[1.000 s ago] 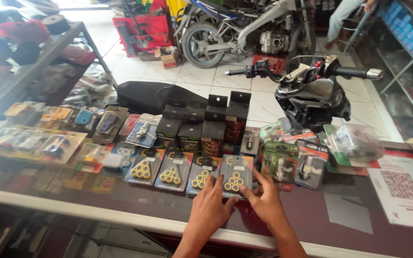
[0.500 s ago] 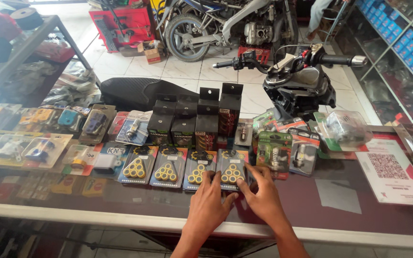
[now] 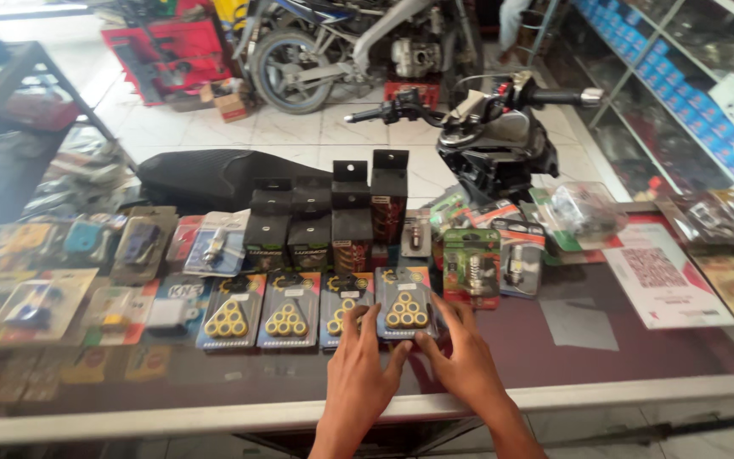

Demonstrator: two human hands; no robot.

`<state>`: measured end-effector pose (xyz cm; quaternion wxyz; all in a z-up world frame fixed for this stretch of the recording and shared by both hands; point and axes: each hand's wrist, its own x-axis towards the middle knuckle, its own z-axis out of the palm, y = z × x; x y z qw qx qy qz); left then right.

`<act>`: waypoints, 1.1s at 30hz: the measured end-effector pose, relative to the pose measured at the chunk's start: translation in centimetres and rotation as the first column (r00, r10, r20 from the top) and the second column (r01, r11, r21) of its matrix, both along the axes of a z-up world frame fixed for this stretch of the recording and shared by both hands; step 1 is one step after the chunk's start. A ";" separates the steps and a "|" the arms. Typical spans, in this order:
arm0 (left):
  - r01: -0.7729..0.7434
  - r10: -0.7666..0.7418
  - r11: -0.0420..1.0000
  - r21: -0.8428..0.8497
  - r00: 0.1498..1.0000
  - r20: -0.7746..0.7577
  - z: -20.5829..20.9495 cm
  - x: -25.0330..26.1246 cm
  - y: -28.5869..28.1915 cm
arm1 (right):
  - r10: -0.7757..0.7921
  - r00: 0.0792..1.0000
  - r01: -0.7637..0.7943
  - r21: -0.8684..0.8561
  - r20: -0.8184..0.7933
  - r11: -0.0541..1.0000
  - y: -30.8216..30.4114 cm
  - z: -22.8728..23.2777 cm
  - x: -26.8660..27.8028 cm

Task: The person organizes various packaged motorcycle parts by removing them from display hooks and placing them on a glass counter.

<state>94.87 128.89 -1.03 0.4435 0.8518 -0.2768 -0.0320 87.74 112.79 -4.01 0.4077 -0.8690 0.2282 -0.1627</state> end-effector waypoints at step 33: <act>0.896 -0.861 0.431 0.101 0.375 0.344 -3.2 -22.8 -30.3 | -0.780 0.578 0.816 -0.193 0.237 0.546 -18.9 -2.5 -35.0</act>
